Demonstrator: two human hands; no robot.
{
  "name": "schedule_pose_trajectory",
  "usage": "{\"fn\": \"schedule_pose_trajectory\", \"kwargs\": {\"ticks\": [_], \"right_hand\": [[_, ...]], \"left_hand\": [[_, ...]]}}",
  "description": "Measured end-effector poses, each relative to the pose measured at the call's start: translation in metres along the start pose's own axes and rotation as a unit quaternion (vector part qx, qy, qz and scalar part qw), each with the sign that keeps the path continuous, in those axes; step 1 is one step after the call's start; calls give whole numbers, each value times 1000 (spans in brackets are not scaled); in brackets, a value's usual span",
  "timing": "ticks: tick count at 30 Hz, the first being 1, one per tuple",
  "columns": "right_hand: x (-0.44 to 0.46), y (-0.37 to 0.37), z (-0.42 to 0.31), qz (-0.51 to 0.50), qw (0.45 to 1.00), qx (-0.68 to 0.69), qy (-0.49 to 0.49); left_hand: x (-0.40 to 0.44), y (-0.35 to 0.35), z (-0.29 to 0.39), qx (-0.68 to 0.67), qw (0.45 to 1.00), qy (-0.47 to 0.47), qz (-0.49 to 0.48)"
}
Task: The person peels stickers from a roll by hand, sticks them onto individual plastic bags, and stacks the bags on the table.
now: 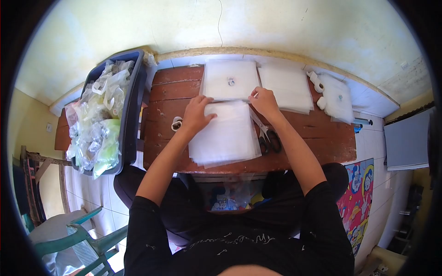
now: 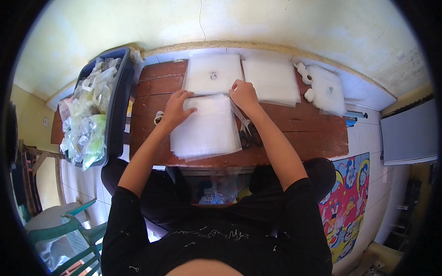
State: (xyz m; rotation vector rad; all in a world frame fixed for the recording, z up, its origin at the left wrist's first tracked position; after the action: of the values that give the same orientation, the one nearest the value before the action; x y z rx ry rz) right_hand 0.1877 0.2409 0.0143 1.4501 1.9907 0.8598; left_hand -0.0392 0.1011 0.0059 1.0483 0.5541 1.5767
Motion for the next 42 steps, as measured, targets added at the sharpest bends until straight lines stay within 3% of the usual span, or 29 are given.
{"fn": "schedule_pose_trajectory", "kwargs": {"ticks": [2,6,9,15,27,32,37,40,42], "right_hand": [[-18,0,-2,-41,998,-53,2],[-43,-10,-1,-124,990,-46,-50],[-63,-8,-6,-53,990,-129,14],[-83,-7,-4,-27,989,-138,-36],[-94,-15,5,-27,998,-65,0],[-97,-22,7,16,998,-22,63],[-102,-22,4,-10,998,-21,63],[-106,-21,-2,2,997,-10,81],[-109,-24,-7,5,996,1,90]], "left_hand": [[-22,-3,10,43,996,-55,-58],[-51,-6,31,42,991,-49,-119],[-64,-11,36,61,994,-24,-88],[-73,-14,33,76,996,2,-50],[-76,-10,25,87,996,11,-16],[-76,-7,23,89,996,10,-6],[-75,-1,26,75,997,6,-12],[-70,15,36,85,996,-7,38],[-65,33,36,13,998,-18,55]]}}
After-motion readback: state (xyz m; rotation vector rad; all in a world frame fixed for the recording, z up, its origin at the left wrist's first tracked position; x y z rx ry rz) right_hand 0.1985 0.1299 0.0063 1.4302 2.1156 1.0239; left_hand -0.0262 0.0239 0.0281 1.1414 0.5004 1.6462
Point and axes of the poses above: each hand's wrist, its own x-axis towards the middle knuckle, its own y-axis out of the back of the hand, z = x × y, the point moved 3 cm from there along x, towards the middle knuckle, and after that the axes turned 8 degrees about -y, right-handed, at the moved point
